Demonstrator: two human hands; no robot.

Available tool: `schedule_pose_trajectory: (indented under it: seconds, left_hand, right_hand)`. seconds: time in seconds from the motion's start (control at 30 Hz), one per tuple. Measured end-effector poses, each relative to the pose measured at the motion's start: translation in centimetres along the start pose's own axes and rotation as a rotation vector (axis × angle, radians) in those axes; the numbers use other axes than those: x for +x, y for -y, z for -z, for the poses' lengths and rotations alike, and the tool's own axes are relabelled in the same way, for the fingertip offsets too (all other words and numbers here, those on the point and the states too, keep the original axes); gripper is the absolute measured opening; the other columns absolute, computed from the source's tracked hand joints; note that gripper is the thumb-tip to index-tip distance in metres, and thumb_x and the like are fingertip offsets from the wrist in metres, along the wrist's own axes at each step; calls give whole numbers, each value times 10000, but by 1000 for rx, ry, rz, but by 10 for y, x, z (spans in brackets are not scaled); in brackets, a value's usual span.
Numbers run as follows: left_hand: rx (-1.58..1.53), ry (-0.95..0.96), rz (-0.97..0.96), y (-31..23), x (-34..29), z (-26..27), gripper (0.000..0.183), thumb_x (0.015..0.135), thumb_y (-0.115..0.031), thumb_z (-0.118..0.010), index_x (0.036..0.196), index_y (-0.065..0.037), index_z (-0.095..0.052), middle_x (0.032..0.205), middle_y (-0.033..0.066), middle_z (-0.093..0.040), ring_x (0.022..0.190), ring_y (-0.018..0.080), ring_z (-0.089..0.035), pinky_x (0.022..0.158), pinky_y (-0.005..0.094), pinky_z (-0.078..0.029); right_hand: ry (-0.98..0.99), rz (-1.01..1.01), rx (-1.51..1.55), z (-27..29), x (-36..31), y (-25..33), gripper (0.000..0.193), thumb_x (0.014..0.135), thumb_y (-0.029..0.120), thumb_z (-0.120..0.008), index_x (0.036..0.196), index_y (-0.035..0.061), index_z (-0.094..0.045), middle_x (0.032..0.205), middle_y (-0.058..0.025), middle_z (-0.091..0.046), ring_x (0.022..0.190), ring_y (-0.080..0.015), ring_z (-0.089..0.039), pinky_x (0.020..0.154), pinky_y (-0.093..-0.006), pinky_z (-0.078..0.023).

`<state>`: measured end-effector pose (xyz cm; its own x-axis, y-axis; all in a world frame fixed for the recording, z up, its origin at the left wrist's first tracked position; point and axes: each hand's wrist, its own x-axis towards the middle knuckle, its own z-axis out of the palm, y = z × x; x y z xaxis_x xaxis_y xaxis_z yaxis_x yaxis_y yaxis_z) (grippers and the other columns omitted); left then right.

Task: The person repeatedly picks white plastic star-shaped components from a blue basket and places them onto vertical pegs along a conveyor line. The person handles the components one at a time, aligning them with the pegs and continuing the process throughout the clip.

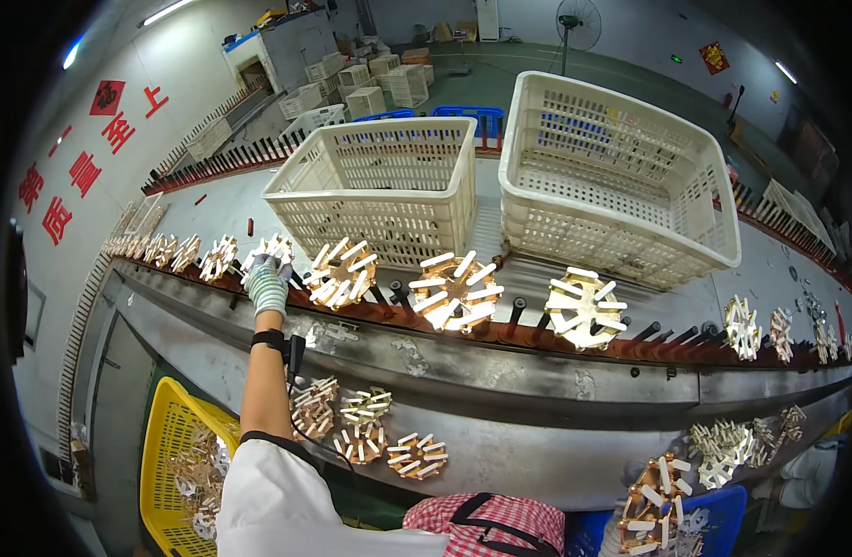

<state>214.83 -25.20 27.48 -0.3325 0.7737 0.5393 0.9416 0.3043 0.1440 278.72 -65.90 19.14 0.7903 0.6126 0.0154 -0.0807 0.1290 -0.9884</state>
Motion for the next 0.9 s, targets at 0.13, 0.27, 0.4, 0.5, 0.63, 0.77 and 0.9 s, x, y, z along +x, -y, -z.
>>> schedule_pose_trajectory:
  seconds: [0.13, 0.27, 0.4, 0.5, 0.63, 0.77, 0.9]
  left_hand:
    - [-18, -292, 103, -5, -11, 3, 315, 776, -313, -742, 1004, -96, -721, 1202, 102, -616, 1089, 318, -582, 931, 439, -483]
    - [-172, -319, 353, 47, -12, -15, 244, 844, -274, -688, 1017, -104, -711, 1186, 152, -610, 1031, 333, -606, 899, 422, -494]
    - [-130, -245, 175, 67, 5, -27, 236, 847, -255, -660, 984, -70, -711, 1013, 194, -666, 928, 369, -637, 826, 442, -503]
    - [-77, -188, 176, 67, 4, -31, 280, 852, -246, -619, 997, -17, -690, 938, 253, -668, 884, 410, -641, 772, 488, -495]
    - [-41, -165, 106, 114, 16, -53, 322, 903, -303, -610, 1073, -38, -675, 1035, 170, -700, 919, 355, -655, 812, 421, -506]
    - [-278, -378, 279, 122, 18, -13, 433, 946, -276, -575, 1209, 68, -587, 1064, 255, -659, 1041, 380, -626, 934, 411, -466]
    - [-783, -457, 118, -135, -148, 42, 453, 935, -240, -596, 1287, 32, -512, 1228, 264, -571, 1084, 341, -582, 958, 411, -467]
  right_hand:
    - [15, -3, -6, 7, 19, -8, 712, 888, 500, -585, 1429, 82, -386, 1425, -175, -426, 1237, -326, -490, 1046, -494, -433]
    - [43, -23, -14, 12, 35, -15, 734, 882, 516, -586, 1439, 87, -377, 1435, -177, -417, 1245, -332, -485, 1049, -502, -430]
    - [88, -28, 21, 11, 49, -20, 756, 875, 532, -588, 1450, 92, -367, 1445, -179, -408, 1252, -338, -480, 1053, -510, -427]
    - [165, -30, 58, -1, 64, -15, 773, 871, 544, -589, 1457, 96, -360, 1452, -180, -401, 1257, -342, -476, 1056, -516, -425]
    - [274, -97, 168, 1, 77, -4, 795, 864, 560, -591, 1467, 102, -350, 1462, -182, -393, 1265, -348, -470, 1060, -524, -422]
    - [432, -229, 409, 8, 89, 9, 817, 858, 576, -592, 1478, 107, -340, 1472, -184, -384, 1272, -354, -465, 1064, -532, -418]
    - [656, -731, 1131, 5, 95, 27, 839, 851, 591, -594, 1488, 113, -331, 1482, -186, -375, 1279, -359, -460, 1067, -540, -415]
